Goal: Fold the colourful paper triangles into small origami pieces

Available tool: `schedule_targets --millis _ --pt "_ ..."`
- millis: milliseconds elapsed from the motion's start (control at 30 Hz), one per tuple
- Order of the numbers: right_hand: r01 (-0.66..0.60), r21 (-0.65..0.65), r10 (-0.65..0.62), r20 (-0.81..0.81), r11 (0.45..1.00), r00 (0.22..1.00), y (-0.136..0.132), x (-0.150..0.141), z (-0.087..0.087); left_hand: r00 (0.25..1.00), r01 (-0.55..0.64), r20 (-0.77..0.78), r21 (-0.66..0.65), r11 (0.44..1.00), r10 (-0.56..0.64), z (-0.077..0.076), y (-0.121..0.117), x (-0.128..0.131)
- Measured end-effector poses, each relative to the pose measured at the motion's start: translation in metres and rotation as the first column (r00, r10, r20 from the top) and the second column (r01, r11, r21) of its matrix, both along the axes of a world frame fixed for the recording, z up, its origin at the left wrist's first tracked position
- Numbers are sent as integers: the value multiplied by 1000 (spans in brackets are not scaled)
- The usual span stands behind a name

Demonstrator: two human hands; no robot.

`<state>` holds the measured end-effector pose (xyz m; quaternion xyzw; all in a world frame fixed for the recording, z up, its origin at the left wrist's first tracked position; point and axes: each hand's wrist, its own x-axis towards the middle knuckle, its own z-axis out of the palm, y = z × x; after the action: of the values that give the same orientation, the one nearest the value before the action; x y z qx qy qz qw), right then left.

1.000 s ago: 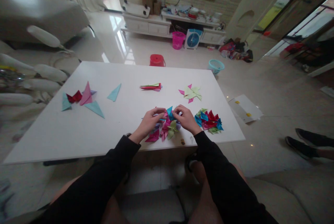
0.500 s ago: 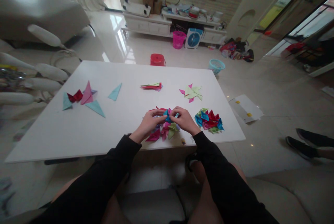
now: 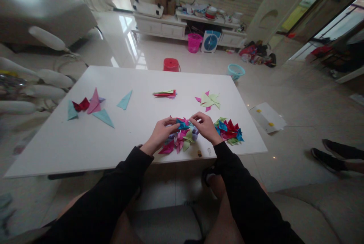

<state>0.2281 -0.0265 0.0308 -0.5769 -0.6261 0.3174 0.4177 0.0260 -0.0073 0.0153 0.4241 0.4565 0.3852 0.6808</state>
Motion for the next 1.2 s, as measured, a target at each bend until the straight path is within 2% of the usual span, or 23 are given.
schedule_targets --millis 133,233,367,533,767,1200 --pt "-15 -162 -12 -161 987 987 -1 -5 -7 996 -24 -78 102 994 32 2 2 -3" --pt "-70 -217 10 -265 974 964 -1 -11 -15 995 -37 -86 149 988 50 1 3 -4" --pt "-107 -262 -6 -398 959 918 -1 -13 -16 999 -41 -19 119 992 44 -3 5 -4" --pt "-114 -325 -77 -523 939 849 0 -12 -13 995 -56 86 8 998 55 -4 5 -3" --pt "-76 -235 -65 -541 969 838 -2 -14 -7 970 -168 152 -133 977 187 -4 7 0" --pt "-56 -219 -60 -491 974 869 -1 -15 -12 968 -128 190 -185 974 164 -4 5 -1"
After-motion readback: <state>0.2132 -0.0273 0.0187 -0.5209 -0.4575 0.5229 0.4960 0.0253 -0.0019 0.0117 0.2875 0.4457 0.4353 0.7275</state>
